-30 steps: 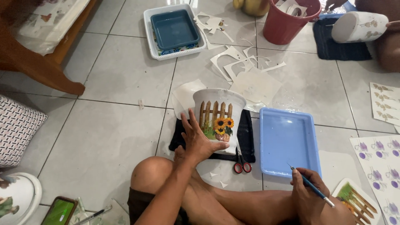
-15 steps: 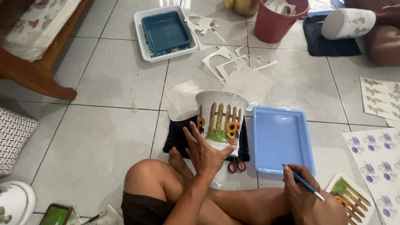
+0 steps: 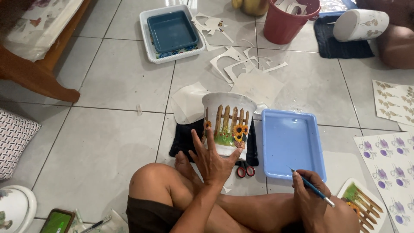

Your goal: The person applies a water-slide decal featuring a fence and sunflowers onto a white ceramic vase. They smooth the decal with a brush, then use a small tool to press the edges and remove air bubbles. The person rotates the vase to work on different sections of the design.

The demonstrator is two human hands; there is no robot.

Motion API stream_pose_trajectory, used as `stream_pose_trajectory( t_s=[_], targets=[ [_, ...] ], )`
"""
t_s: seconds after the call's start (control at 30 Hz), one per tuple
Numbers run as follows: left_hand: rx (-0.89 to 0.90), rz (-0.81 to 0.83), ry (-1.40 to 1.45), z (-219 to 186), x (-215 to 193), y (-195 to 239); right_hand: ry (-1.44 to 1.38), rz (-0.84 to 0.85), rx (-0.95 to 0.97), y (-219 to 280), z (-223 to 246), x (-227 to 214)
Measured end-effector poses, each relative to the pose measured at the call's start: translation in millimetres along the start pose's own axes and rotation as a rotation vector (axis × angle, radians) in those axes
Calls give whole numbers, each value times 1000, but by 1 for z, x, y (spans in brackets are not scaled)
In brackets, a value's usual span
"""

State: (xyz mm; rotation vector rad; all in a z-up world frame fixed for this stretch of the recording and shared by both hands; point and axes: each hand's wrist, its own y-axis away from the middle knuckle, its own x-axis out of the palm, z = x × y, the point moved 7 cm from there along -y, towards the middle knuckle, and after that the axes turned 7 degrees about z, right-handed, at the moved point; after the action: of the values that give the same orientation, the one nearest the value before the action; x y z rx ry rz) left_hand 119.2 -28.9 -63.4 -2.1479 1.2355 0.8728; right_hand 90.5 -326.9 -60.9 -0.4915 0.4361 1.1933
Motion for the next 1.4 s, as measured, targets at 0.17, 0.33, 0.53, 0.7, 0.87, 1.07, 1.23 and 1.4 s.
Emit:
stream_pose_trajectory(
  t_s=[0.17, 0.33, 0.53, 0.7, 0.87, 1.07, 1.23, 1.4],
  targets=[
    [39, 21, -46, 2, 3, 1, -47, 18, 40, 1, -2, 2],
    [-1, 24, -37, 4, 0, -2, -94, 21, 29, 2, 2, 2],
    [92, 25, -91, 8, 9, -1, -1, 36, 91, 1, -4, 0],
    [207, -77, -206, 1, -2, 3, -9, 45, 38, 1, 3, -2],
    [220, -93, -182, -1, -7, 5, -18, 50, 43, 0, -4, 0],
    [193, -62, -197, 8, -1, 2, -7, 46, 19, 2, 5, -2],
    [160, -11, -152, 9, -1, 0, -27, 47, 46, 2, 0, -1],
    [104, 73, -173, 8, -2, -5, -8, 82, 69, 1, 3, -1]
  ],
)
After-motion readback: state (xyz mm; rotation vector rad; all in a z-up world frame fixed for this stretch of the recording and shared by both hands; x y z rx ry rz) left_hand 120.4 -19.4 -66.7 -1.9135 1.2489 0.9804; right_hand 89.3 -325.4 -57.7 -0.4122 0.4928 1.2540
